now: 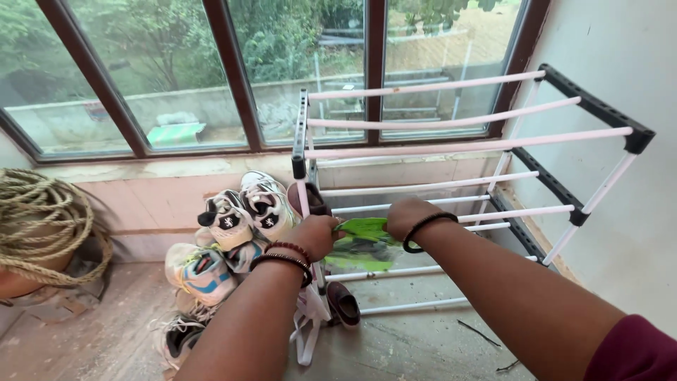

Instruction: Assemble a plastic and metal shoe rack by connecting poles and frames.

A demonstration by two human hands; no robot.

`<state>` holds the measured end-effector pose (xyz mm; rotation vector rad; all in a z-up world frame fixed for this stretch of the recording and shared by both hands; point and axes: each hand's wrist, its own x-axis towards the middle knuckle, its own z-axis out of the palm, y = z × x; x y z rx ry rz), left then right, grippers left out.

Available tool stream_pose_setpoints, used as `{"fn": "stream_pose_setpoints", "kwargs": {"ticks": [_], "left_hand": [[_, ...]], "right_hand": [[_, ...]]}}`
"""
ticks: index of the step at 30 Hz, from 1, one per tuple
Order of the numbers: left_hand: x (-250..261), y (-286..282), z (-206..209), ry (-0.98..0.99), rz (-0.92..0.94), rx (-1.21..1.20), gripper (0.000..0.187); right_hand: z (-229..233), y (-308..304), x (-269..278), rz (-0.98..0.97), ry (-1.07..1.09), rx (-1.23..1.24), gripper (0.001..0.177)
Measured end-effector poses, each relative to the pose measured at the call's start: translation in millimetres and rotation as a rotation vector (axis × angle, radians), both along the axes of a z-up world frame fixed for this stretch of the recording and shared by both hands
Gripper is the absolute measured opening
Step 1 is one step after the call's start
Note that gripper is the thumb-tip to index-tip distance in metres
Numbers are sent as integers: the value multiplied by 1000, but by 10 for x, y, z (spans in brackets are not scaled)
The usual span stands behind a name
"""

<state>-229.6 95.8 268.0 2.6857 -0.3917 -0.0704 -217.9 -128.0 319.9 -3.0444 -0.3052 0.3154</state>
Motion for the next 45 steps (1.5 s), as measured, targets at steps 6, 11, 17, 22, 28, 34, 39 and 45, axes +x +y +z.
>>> {"fn": "stream_pose_setpoints", "kwargs": {"ticks": [6,11,17,22,28,34,39,45], "left_hand": [[-84,117,-30,-45,26,-171,32],[-187,67,201,-85,114,-229,35],[-126,177,212,-58,81,-357,34],[-497,352,888,191,186,-473,38],[-649,1111,1187,254,213,-400,39],[-840,1995,1207,-10,194,-70,29],[-1213,2269,1524,-240,415,-25,33],[-1032,2492,772,-598,447,189,66]], "right_hand": [[509,153,-256,41,-87,-103,32],[807,221,-360,11,-125,-128,33],[835,190,-187,51,-74,-129,34],[1182,434,-436,199,-20,-217,33],[1384,1050,-775,-26,207,99,43],[981,1808,-544,286,117,18,62],[489,2470,100,496,-491,426,41],[234,2734,71,575,-678,773,31]]}}
